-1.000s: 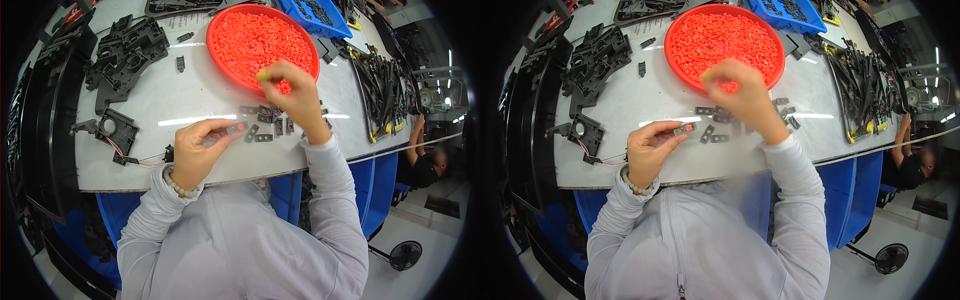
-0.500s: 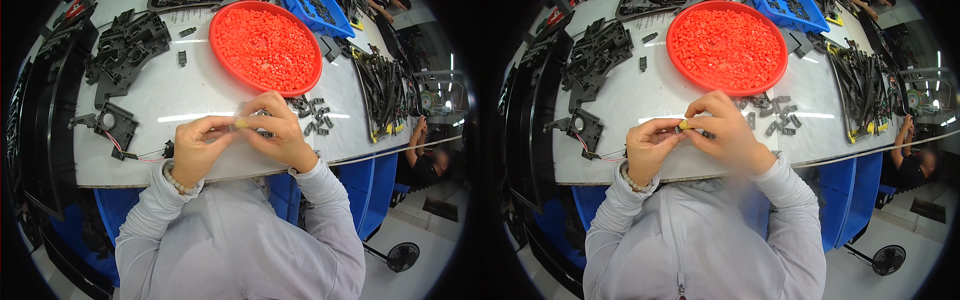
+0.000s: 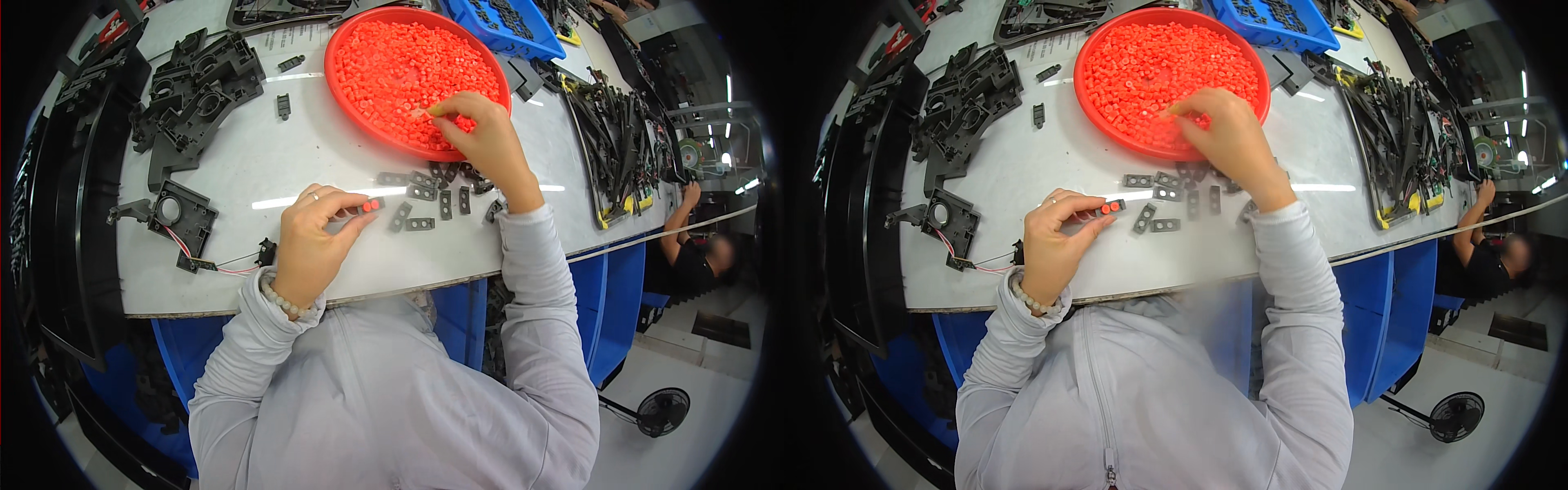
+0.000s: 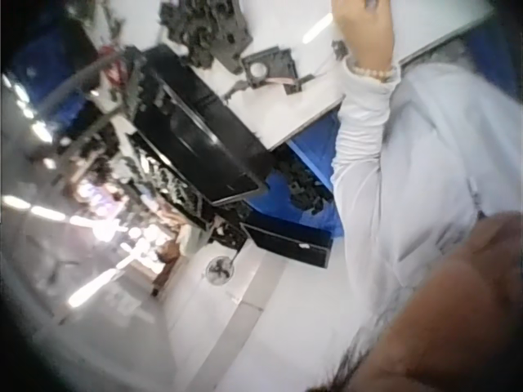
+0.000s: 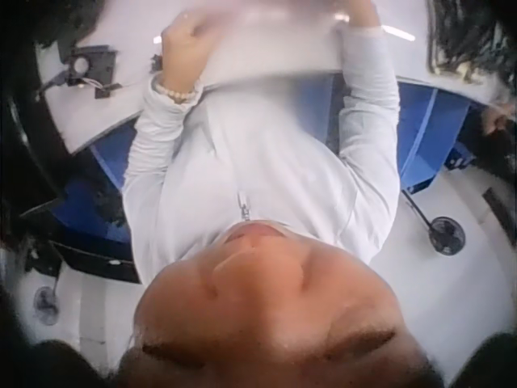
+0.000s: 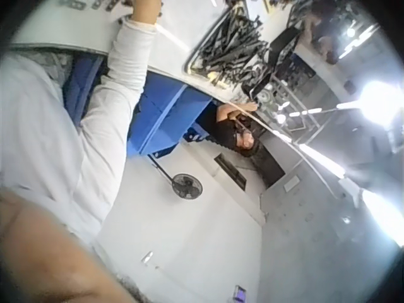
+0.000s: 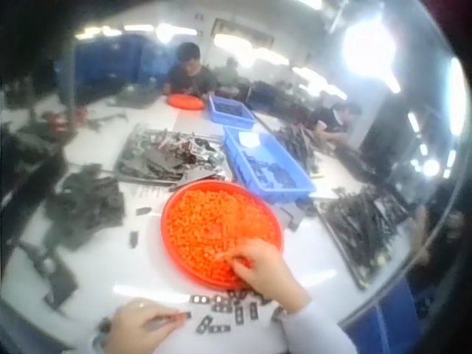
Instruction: Assembling small plastic housings with internal electronic components and wiring.
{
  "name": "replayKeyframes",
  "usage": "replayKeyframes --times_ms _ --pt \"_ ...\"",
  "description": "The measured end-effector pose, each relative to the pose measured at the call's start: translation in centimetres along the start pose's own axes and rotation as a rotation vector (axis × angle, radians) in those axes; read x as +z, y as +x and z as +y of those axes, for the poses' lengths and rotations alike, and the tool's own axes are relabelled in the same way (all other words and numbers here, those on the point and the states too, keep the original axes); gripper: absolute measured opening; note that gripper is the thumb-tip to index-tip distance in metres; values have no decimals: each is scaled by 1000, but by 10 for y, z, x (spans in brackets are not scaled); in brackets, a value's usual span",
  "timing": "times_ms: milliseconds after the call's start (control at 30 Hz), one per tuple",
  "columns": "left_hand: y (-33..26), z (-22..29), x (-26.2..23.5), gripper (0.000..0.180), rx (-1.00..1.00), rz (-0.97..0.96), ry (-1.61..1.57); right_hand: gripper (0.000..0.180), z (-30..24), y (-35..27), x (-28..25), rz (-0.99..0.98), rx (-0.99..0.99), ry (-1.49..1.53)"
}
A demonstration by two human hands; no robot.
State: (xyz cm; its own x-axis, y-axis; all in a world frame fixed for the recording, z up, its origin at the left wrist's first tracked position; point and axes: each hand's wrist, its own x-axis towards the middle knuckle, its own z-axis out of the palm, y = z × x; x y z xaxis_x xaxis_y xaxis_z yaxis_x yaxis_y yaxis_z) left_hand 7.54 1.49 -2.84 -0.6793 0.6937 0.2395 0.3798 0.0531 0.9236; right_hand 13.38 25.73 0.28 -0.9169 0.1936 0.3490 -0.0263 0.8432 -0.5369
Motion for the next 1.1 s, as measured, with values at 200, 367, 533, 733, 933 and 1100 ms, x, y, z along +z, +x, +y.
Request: replayKeyframes --times_ms 200,367,533,733,933,1100 --pt "0 -7 2 15 51 53 271 15 9 21 7 -139 83 -180" --pt "6 4 -3 29 41 -3 505 14 13 25 15 -102 52 -228" --pt "26 15 8 35 133 -40 601 13 22 35 23 -76 -136 -265" --pt "40 -1 34 24 157 -155 770 16 26 39 27 -112 -88 -256" --pt "40 -8 28 15 202 -118 620 16 26 42 27 -133 -183 -241" --pt "34 3 20 15 113 -107 393 16 26 43 27 -121 -147 -242"
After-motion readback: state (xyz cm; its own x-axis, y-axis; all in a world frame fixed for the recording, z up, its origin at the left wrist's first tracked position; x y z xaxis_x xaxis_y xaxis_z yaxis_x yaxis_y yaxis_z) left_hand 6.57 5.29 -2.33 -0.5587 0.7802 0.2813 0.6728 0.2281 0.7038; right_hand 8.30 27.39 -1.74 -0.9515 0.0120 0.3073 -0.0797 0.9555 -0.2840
